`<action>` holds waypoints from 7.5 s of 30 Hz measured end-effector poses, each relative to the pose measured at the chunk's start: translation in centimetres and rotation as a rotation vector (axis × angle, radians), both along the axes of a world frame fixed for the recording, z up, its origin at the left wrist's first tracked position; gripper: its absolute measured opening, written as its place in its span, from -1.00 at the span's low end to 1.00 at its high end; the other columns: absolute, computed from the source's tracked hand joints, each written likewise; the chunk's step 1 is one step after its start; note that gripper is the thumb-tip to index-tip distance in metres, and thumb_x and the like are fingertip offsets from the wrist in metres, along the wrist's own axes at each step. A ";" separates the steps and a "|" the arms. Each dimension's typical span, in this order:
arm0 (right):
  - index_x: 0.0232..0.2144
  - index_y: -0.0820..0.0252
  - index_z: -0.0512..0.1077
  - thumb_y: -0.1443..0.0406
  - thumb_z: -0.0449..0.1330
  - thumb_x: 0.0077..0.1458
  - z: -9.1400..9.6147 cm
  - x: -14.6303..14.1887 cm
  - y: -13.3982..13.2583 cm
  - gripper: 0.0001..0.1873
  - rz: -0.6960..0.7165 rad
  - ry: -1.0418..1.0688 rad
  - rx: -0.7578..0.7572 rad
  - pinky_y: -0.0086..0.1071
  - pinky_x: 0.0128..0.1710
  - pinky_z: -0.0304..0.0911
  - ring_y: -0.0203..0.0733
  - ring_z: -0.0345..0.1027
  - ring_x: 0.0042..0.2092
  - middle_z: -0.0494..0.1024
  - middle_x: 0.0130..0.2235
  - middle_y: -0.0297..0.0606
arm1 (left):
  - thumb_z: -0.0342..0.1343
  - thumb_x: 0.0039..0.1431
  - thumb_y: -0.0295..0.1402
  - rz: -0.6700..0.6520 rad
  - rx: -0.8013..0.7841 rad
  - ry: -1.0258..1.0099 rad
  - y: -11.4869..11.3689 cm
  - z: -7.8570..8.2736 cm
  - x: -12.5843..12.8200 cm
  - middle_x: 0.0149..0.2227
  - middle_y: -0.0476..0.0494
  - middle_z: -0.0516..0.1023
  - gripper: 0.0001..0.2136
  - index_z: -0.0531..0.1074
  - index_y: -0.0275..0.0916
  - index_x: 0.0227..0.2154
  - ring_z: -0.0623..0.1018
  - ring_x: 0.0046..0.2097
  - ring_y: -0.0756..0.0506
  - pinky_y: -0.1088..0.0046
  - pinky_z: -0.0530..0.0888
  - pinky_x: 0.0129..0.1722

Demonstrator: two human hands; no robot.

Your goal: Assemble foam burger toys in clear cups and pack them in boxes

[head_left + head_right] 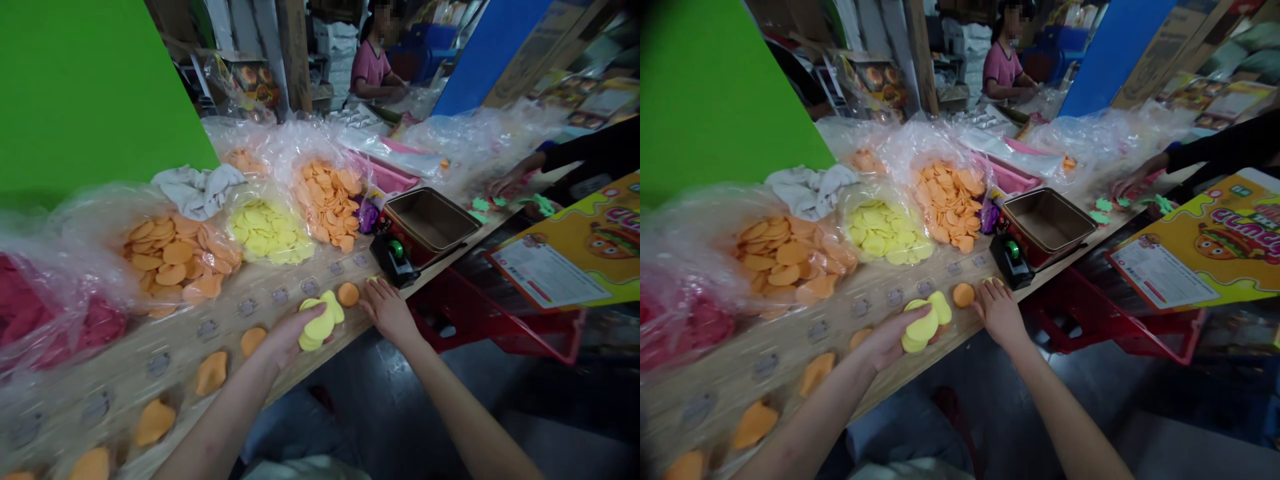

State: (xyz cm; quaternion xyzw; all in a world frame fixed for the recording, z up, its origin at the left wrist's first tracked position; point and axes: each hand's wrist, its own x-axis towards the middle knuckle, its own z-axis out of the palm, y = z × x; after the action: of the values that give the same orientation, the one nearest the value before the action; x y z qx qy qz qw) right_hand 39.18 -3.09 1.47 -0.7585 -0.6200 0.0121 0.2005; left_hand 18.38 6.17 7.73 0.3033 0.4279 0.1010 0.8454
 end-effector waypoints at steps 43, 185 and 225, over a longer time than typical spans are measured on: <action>-0.18 0.22 0.39 0.30 0.06 0.10 0.1 -6.8 3.0 -0.77 0.135 0.098 0.070 -0.24 -0.09 0.18 -0.10 0.25 -0.12 0.46 -0.20 -0.13 | 0.08 0.00 -0.35 -0.225 0.828 0.317 -0.5 -1.2 -5.1 -0.15 -0.18 0.46 -0.66 0.37 -0.18 -0.10 0.47 -0.18 -0.18 0.32 0.44 -0.26; -0.28 0.12 0.46 0.10 0.08 0.06 7.3 -31.9 11.3 -0.71 0.584 0.751 0.024 -0.34 -0.27 0.24 -0.16 0.36 -0.27 0.51 -0.30 -0.26 | 0.10 0.07 -0.21 0.840 0.031 -0.585 -2.4 -1.1 -23.0 -0.20 -0.13 0.49 -0.66 0.34 -0.17 -0.09 0.50 -0.25 -0.05 0.43 0.43 -0.26; -0.24 0.20 0.40 0.27 0.07 0.05 0.6 -50.5 10.3 -0.79 0.891 0.563 -0.328 -0.36 -0.31 0.22 -0.25 0.33 -0.36 0.48 -0.40 -0.29 | 0.15 -0.07 -0.27 0.995 0.729 0.871 -9.3 -4.3 -48.1 -0.36 -0.11 0.50 -0.75 0.40 -0.27 -0.30 0.48 -0.32 -0.07 0.42 0.39 -0.30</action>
State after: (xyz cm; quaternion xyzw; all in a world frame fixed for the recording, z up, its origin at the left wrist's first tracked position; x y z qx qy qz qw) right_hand -11.33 7.20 2.04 -0.4113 -0.7934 0.3948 0.2133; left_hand -29.72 -3.10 3.39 0.3473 0.7493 0.4770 0.3008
